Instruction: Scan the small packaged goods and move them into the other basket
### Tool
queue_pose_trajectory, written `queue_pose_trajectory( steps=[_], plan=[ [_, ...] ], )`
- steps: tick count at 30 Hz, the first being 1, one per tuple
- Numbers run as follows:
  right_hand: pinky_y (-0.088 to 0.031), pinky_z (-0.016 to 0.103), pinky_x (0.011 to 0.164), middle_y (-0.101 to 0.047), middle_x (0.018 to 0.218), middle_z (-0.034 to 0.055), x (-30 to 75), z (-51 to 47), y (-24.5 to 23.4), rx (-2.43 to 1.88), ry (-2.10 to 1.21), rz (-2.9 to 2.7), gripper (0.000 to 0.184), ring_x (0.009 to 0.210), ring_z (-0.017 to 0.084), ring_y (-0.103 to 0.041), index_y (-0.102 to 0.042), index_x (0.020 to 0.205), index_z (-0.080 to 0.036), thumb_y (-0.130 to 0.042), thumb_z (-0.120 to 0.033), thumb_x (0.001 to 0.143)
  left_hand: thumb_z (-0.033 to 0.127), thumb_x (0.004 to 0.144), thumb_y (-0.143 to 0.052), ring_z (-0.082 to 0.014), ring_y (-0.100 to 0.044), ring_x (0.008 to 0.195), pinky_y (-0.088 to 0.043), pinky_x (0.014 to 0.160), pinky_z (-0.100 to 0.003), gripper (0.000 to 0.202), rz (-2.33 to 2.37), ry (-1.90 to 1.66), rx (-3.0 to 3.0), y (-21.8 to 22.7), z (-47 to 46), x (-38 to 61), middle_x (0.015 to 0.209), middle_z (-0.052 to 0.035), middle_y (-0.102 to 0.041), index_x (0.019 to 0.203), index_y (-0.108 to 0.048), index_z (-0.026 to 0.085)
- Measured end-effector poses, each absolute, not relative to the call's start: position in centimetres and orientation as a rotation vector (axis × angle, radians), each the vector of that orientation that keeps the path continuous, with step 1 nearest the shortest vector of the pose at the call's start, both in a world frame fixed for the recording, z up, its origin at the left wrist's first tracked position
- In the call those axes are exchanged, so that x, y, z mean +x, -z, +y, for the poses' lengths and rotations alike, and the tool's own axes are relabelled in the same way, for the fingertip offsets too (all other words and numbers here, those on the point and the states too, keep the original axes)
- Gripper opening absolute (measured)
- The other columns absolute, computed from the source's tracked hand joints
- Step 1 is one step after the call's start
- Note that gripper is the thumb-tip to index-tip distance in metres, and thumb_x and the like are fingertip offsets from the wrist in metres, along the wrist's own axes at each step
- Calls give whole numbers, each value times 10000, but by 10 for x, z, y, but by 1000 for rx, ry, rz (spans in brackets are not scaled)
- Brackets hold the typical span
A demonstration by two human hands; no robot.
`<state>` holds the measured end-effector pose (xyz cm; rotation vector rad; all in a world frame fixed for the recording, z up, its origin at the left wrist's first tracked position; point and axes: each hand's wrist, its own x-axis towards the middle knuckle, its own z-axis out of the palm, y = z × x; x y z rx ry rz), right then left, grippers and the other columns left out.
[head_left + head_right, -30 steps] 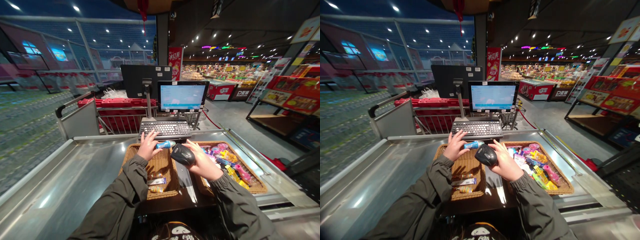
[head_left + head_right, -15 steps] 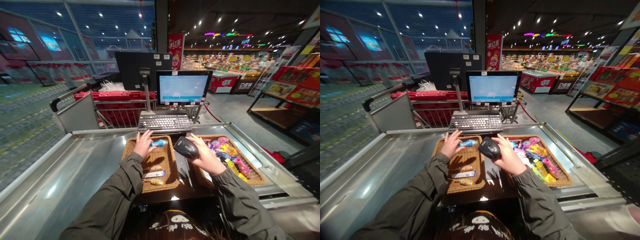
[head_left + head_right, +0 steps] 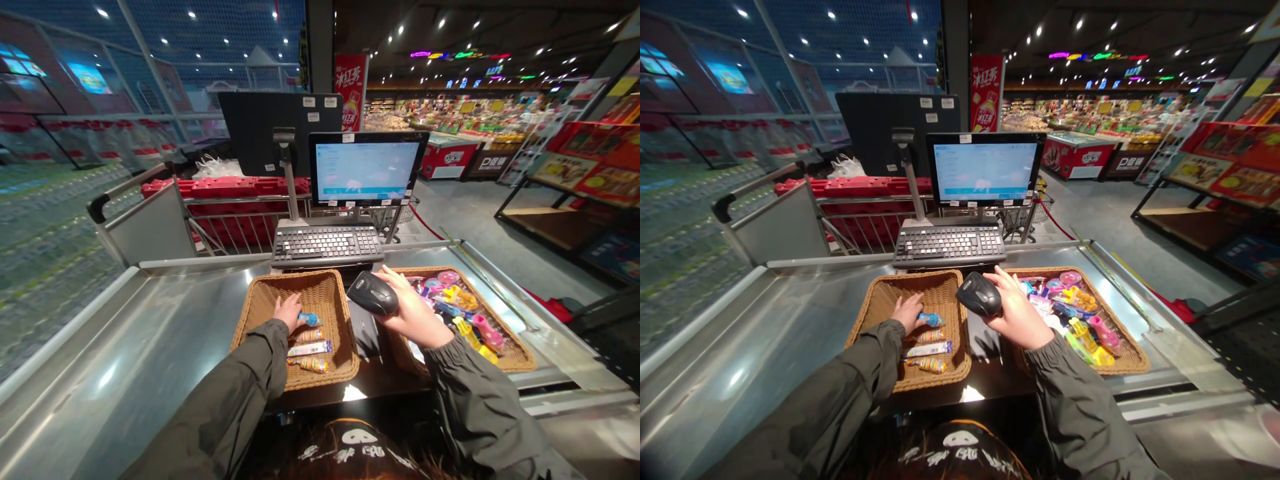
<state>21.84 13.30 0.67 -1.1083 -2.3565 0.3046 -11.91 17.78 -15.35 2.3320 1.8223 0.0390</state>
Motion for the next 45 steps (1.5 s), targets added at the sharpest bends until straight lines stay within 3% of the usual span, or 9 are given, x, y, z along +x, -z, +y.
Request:
queue_pose_trajectory(
  steps=[7, 13, 18, 22, 25, 28, 32, 39, 45],
  plan=[
    [-221, 632, 1156, -502, 1403, 110, 225, 131, -9, -1149, -320, -2329, 601, 1444, 349, -270, -489, 1359, -243, -635, -227, 776, 259, 777, -650, -348, -373, 1395, -128, 1130, -669, 216, 1815, 80, 2329, 175, 179, -128, 1490, -162, -437, 986, -686, 215],
    [-233, 642, 1146, -503, 1406, 111, 238, 130, -12, -1173, -310, -2293, 554, 1438, 360, -279, -508, 1325, -246, -626, -252, 785, 262, 761, -641, -384, -390, 1377, -165, 1103, -694, 241, 1801, 81, 2354, 175, 177, -122, 1489, -192, -426, 990, -696, 208],
    [-276, 583, 1154, -510, 1413, 109, 267, 125, -18, -1248, -239, -2203, 575, 1434, 344, -299, -481, 1351, -244, -620, -273, 793, 274, 851, -559, -302, -330, 1427, -140, 1163, -620, 265, 1663, -114, 2514, 129, 179, -91, 1515, -125, -411, 1096, -653, 244],
    [-299, 522, 1160, -533, 1390, 141, 301, 121, -22, -1356, -131, -2061, 543, 1411, 345, -347, -501, 1325, -196, -604, -290, 799, 330, 884, -554, -303, -381, 1395, -179, 1153, -627, 284, 1358, -501, 2762, 75, 183, -42, 1471, -142, -466, 1135, -634, 223],
    [-290, 573, 1141, -541, 1364, 194, 326, 119, -23, -1425, -91, -1978, 559, 1391, 392, -360, -493, 1318, -158, -617, -333, 801, 337, 893, -554, -313, -367, 1402, -202, 1137, -644, 311, 1259, -565, 2810, 47, 193, 1, 1481, -158, -449, 1166, -622, 207],
    [-294, 612, 1117, -535, 1358, 225, 345, 116, -22, -1476, -71, -1925, 554, 1385, 415, -360, -484, 1316, -138, -604, -352, 819, 259, 886, -555, -327, -354, 1408, -231, 1117, -658, 336, 1195, -529, 2863, 39, 208, 44, 1498, -163, -423, 1215, -614, 223],
    [-296, 567, 1134, -531, 1368, 210, 361, 111, -18, -1481, -83, -1941, 541, 1405, 381, -341, -491, 1306, -137, -608, -345, 820, 167, 908, -496, -324, -339, 1418, -238, 1107, -662, 407, 1091, -431, 2942, 46, 229, 96, 1526, -152, -383, 1284, -590, 291],
    [-269, 605, 1140, -498, 1413, 190, 380, 108, -9, -1446, -153, -1986, 593, 1428, 356, -307, -455, 1349, -170, -627, -319, 801, 243, 926, -525, -318, -303, 1434, -219, 1101, -677, 410, 794, -111, 3124, 58, 263, 147, 1553, -90, -354, 1309, -554, 385],
    [-257, 619, 1140, -479, 1439, 174, 389, 113, -3, -1440, -184, -1980, 690, 1437, 356, -290, -394, 1416, -200, -637, -256, 773, 217, 892, -584, -287, -310, 1434, -154, 1142, -643, 279, 616, -10, 3210, 66, 282, 158, 1551, -55, -366, 1127, -678, 335]
  ],
)
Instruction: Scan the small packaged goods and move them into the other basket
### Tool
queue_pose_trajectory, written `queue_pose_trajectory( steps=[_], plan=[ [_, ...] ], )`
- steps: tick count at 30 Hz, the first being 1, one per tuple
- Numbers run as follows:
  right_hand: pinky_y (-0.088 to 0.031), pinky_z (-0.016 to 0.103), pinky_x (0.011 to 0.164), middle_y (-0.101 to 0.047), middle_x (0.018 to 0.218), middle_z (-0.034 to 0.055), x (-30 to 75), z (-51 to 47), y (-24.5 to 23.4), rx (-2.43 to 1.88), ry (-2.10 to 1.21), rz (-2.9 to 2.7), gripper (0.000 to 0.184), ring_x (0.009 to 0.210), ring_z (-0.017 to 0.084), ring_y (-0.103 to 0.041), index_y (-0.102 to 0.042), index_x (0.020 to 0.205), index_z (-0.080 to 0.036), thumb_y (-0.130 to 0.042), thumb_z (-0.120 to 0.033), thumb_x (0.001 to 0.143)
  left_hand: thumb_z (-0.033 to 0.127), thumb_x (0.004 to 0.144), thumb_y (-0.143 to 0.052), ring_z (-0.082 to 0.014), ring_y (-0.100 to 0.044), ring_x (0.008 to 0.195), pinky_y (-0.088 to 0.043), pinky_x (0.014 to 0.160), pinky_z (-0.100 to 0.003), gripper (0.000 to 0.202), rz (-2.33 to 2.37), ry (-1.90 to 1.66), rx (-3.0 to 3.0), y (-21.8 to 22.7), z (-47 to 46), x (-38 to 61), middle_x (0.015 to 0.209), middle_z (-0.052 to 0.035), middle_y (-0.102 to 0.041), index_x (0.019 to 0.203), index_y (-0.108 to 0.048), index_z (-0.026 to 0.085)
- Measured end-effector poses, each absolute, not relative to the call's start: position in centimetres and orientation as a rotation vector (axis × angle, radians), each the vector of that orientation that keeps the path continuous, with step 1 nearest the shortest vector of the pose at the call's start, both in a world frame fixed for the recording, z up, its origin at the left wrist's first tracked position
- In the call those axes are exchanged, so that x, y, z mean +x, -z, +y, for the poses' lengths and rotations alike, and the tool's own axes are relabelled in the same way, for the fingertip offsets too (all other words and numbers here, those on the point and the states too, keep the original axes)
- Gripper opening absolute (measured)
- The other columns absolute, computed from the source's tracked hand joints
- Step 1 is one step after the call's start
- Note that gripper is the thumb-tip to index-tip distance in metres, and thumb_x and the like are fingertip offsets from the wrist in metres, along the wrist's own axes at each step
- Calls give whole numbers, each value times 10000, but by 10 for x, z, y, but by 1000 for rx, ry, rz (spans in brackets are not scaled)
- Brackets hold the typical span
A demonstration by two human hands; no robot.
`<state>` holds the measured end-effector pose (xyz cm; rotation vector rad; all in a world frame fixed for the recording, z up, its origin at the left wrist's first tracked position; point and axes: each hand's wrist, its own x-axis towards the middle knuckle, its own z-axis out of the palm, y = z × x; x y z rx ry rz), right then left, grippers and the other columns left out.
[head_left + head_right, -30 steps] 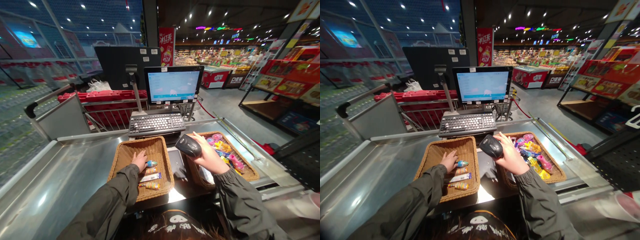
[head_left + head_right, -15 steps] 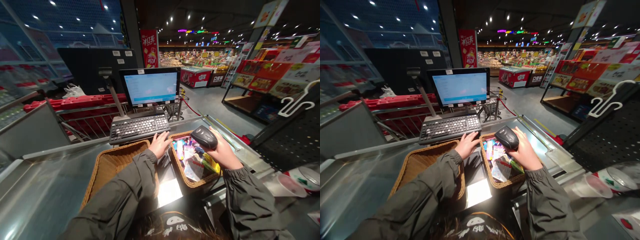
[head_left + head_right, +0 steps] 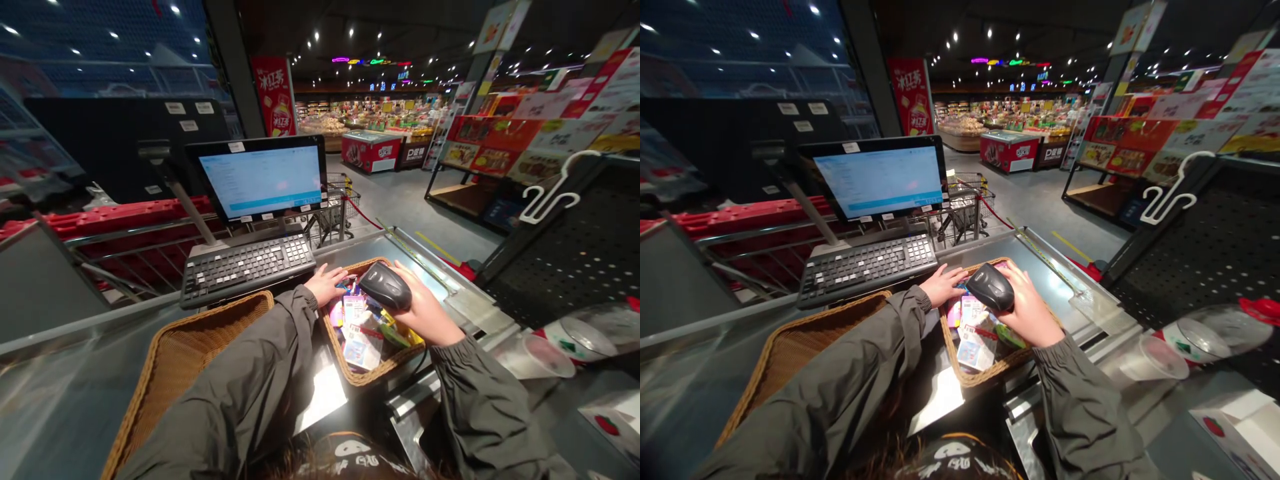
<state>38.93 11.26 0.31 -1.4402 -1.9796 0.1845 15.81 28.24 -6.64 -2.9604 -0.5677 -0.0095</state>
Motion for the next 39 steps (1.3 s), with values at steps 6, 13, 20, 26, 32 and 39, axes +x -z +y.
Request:
queue_pose_trajectory(
  steps=[6, 13, 20, 26, 32, 39],
  plan=[
    [-277, 619, 1132, -493, 1423, 170, 392, 118, -1, -1430, -201, -1977, 652, 1428, 361, -310, -426, 1391, -180, -637, -290, 784, 201, 915, -540, -214, -295, 1443, -4, 1199, -530, 167, -412, 9, -2941, 55, 285, 155, 1512, -51, -433, 886, -704, 210],
    [-286, 589, 1147, -504, 1419, 152, 387, 120, -1, -1418, -176, -1994, 649, 1425, 351, -320, -430, 1395, -205, -643, -307, 790, 259, 827, -661, -262, -366, 1395, -41, 1181, -573, 73, -457, -5, -2990, 51, 291, 141, 1356, -59, -580, 871, -706, 223],
    [-312, 600, 1133, -526, 1396, 145, 375, 120, -4, -1377, -142, -1996, 647, 1408, 363, -349, -440, 1379, -226, -658, -290, 773, 260, 812, -682, -277, -370, 1388, -24, 1171, -592, 83, -597, 253, -3025, 26, 274, 116, 1335, -69, -590, 882, -707, 222],
    [-308, 583, 1145, -535, 1377, 153, 354, 119, -15, -1294, -110, -2039, 616, 1401, 364, -350, -451, 1357, -187, -627, -246, 770, 346, 833, -659, -306, -358, 1395, -41, 1141, -655, 144, -972, 581, -2959, -19, 248, 65, 1348, -77, -583, 794, -670, 208],
    [-275, 610, 1146, -515, 1388, 138, 318, 122, -23, -1187, -102, -2152, 598, 1428, 361, -296, -481, 1326, -202, -615, -177, 743, 411, 807, -663, -333, -314, 1416, -146, 1113, -683, 195, -1524, 713, -2853, -49, 219, 5, 1390, -67, -544, 774, -672, 219],
    [-209, 672, 1131, -466, 1439, 153, 268, 120, -31, -1143, -89, -2305, 454, 1455, 367, -228, -563, 1248, -188, -590, -236, 797, 413, 792, -661, -350, -313, 1414, -153, 1122, -676, 207, -1850, 655, -2729, -56, 187, -48, 1409, -55, -530, 743, -689, 214]
  ],
)
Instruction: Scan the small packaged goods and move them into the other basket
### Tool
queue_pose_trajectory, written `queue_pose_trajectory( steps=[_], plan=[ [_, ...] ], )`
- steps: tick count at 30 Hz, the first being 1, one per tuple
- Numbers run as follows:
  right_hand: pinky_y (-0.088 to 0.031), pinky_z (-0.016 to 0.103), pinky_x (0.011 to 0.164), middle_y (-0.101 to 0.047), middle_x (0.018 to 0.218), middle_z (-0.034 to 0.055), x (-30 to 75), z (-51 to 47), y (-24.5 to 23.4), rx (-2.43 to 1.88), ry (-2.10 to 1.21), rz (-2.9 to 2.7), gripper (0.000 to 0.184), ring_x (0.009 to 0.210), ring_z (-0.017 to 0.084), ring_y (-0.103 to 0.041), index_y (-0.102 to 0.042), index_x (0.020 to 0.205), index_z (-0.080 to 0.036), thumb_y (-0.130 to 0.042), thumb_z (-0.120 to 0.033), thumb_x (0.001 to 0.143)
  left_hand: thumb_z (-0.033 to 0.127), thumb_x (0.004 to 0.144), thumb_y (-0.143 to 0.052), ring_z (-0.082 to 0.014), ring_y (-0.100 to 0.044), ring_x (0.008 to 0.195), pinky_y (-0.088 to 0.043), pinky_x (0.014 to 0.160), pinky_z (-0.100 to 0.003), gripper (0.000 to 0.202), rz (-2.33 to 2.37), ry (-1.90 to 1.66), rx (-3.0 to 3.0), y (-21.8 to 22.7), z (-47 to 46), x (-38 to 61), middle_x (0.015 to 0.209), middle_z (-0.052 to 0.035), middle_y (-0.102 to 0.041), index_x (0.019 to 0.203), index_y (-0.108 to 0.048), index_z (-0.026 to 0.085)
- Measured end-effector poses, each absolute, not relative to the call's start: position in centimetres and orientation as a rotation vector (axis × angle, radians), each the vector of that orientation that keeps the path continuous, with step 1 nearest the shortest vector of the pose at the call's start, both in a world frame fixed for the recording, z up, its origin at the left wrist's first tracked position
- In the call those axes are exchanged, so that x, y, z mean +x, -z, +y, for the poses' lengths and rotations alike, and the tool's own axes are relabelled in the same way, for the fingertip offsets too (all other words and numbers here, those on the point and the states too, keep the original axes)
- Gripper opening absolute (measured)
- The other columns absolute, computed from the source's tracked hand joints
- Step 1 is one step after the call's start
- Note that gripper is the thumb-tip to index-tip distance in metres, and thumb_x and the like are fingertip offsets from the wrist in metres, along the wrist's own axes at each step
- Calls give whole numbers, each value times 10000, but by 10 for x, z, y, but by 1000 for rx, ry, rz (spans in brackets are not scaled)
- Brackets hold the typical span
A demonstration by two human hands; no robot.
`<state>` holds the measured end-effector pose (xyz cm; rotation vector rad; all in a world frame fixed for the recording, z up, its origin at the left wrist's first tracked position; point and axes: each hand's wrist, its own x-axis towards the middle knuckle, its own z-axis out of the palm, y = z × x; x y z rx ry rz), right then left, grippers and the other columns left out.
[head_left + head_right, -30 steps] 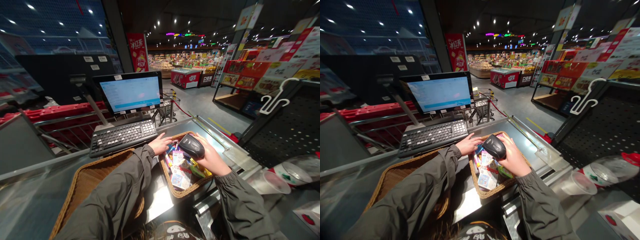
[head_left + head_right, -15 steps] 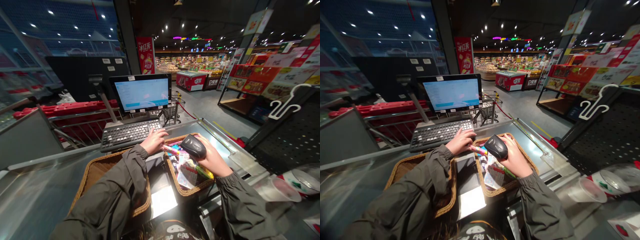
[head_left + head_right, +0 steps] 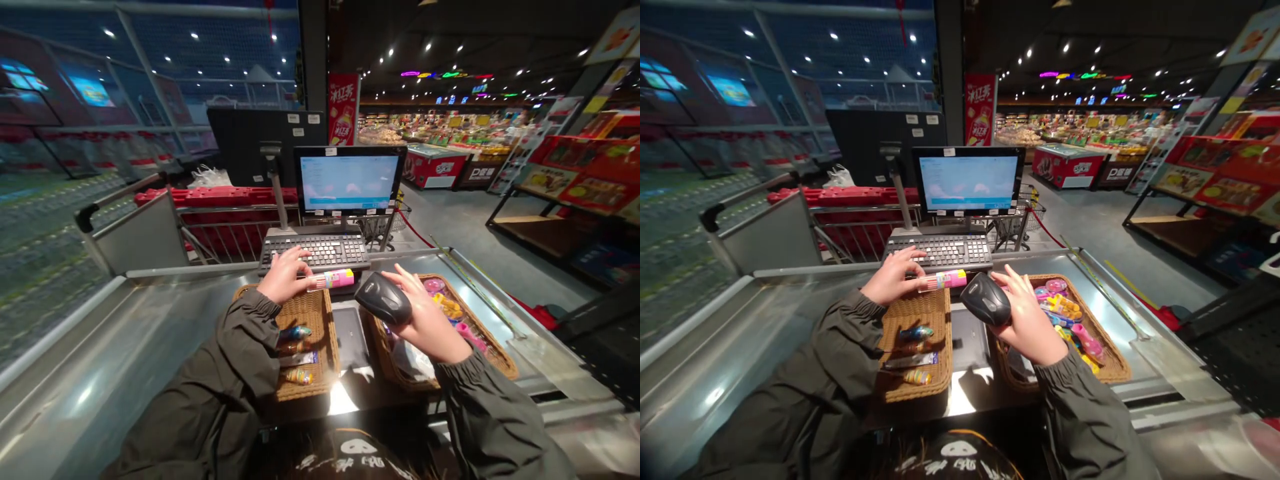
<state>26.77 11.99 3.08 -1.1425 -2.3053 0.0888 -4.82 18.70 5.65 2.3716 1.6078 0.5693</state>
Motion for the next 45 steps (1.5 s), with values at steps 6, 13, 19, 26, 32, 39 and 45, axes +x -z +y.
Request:
queue_pose_trajectory(
  steps=[6, 13, 19, 26, 32, 39, 45],
  plan=[
    [-175, 689, 1131, -444, 1463, 136, 231, 118, -34, -1101, -139, -2395, 490, 1467, 369, -195, -564, 1261, -215, -592, -223, 772, 395, 802, -655, -351, -285, 1432, -111, 1111, -703, 193, 1741, -641, 2338, -51, 163, -77, 1436, -48, -511, 739, -684, 215],
    [-169, 691, 1130, -428, 1472, 157, 199, 118, -31, -1075, -157, -2456, 525, 1470, 377, -175, -561, 1271, -179, -588, -202, 747, 353, 826, -647, -333, -259, 1449, -53, 1122, -710, 164, 1783, -695, 2420, -45, 143, -90, 1435, -56, -519, 747, -661, 210],
    [-199, 697, 1115, -464, 1443, 157, 185, 120, -26, -1073, -154, -2479, 449, 1457, 383, -212, -604, 1212, -179, -592, -213, 764, 332, 821, -648, -335, -263, 1447, -59, 1112, -726, 159, 1803, -665, 2394, -29, 149, -104, 1431, -57, -524, 723, -645, 206],
    [-203, 722, 1097, -468, 1439, 158, 181, 121, -20, -1076, -180, -2475, 446, 1445, 402, -235, -607, 1206, -185, -600, -217, 761, 266, 792, -664, -328, -265, 1448, -80, 1101, -739, 105, 1822, -614, 2354, -21, 155, -108, 1426, -56, -530, 712, -630, 207],
    [-225, 724, 1085, -482, 1429, 158, 181, 121, -19, -1066, -161, -2476, 462, 1442, 399, -248, -598, 1216, -190, -598, -209, 755, 317, 802, -650, -343, -274, 1441, -78, 1096, -746, 147, 1801, -627, 2357, -18, 159, -111, 1420, -61, -535, 703, -638, 209],
    [-219, 711, 1097, -467, 1444, 167, 180, 118, -24, -1113, -203, -2471, 477, 1448, 393, -236, -584, 1248, -168, -594, -226, 774, 316, 799, -663, -342, -281, 1438, -85, 1095, -742, 148, 1791, -611, 2353, -15, 162, -113, 1413, -64, -541, 705, -634, 205],
    [-190, 695, 1119, -462, 1448, 143, 185, 116, -24, -1141, -219, -2446, 517, 1455, 374, -232, -569, 1262, -194, -593, -197, 746, 311, 793, -669, -343, -301, 1427, -91, 1102, -733, 157, 1785, -551, 2370, 3, 164, -112, 1389, -62, -564, 682, -637, 205]
  ],
)
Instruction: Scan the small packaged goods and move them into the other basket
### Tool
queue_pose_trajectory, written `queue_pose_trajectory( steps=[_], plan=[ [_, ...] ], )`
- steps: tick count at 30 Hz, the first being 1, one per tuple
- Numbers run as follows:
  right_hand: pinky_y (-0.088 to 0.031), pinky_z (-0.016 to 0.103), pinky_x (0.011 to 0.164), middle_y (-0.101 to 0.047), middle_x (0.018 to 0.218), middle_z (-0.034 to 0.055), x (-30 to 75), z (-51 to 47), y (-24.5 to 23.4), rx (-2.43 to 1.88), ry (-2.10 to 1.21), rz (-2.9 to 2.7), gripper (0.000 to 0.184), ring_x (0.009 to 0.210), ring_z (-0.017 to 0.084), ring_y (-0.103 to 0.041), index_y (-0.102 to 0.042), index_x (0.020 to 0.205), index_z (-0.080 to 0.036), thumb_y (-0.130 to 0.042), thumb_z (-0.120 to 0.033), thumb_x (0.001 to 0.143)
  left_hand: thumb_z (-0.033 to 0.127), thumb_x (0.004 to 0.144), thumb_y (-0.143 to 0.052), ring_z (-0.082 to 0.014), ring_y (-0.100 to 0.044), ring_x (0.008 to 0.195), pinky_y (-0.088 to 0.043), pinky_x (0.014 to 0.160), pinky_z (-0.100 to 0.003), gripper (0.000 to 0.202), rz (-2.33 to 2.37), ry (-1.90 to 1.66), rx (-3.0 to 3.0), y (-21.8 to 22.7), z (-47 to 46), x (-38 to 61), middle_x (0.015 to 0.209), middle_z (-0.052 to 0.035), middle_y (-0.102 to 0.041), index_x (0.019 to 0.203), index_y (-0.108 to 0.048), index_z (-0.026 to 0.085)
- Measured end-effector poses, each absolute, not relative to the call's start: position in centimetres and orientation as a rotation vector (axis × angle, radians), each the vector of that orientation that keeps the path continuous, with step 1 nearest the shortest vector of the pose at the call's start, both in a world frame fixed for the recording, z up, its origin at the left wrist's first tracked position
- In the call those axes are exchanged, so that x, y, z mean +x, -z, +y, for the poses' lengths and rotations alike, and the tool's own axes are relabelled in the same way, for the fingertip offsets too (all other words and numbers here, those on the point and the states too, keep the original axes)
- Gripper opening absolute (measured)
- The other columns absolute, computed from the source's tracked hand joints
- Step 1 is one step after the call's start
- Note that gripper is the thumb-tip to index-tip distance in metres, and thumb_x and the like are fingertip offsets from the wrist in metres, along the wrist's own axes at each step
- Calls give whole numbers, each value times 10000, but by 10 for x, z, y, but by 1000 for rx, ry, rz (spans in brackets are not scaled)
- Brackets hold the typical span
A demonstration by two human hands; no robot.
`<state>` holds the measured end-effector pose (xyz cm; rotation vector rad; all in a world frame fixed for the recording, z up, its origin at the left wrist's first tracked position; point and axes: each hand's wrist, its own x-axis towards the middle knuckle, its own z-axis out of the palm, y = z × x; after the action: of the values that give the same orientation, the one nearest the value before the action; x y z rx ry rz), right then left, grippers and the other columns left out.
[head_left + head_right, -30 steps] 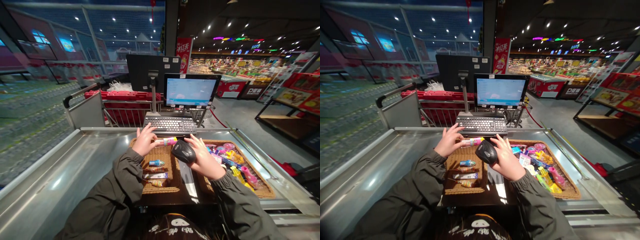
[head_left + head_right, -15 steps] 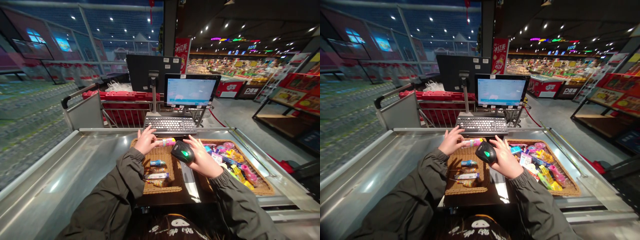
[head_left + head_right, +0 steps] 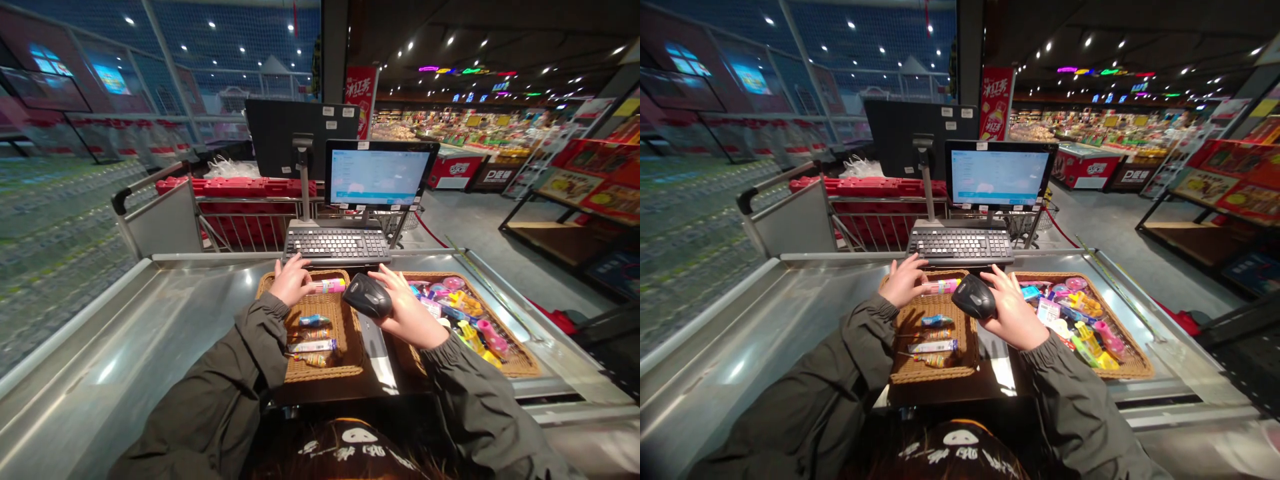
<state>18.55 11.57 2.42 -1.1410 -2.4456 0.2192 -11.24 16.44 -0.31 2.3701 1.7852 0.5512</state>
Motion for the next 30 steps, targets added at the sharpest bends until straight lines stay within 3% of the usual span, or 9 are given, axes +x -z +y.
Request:
queue_pose_trajectory(
  steps=[14, 20, 24, 30],
  plan=[
    [-216, 684, 1115, -511, 1410, 136, 193, 125, -13, -1226, -251, -2357, 450, 1441, 376, -271, -602, 1203, -199, -621, -250, 756, 265, 683, -735, -341, -391, 1376, -177, 1130, -656, 127, 1778, -36, 2312, 97, 179, -96, 1304, -78, -628, 635, -655, 180],
    [-192, 691, 1118, -501, 1420, 142, 200, 127, -10, -1243, -284, -2339, 545, 1437, 391, -271, -557, 1277, -196, -628, -233, 738, 275, 748, -661, -350, -426, 1345, -300, 1112, -544, 130, 1876, 17, 2304, 128, 195, -101, 1287, -159, -620, 798, -712, 166],
    [-179, 687, 1125, -494, 1426, 138, 208, 127, -8, -1276, -297, -2329, 533, 1438, 396, -264, -563, 1269, -197, -630, -241, 742, 234, 802, -576, -344, -434, 1338, -326, 1093, -506, 204, 1918, 7, 2326, 140, 196, -101, 1303, -186, -605, 910, -726, 148],
    [-208, 683, 1122, -502, 1413, 124, 237, 128, -11, -1335, -264, -2266, 527, 1434, 399, -267, -539, 1299, -223, -616, -297, 784, 178, 806, -551, -334, -444, 1330, -294, 1086, -548, 206, 1879, -71, 2399, 126, 192, -80, 1336, -170, -588, 923, -719, 161]
  ],
)
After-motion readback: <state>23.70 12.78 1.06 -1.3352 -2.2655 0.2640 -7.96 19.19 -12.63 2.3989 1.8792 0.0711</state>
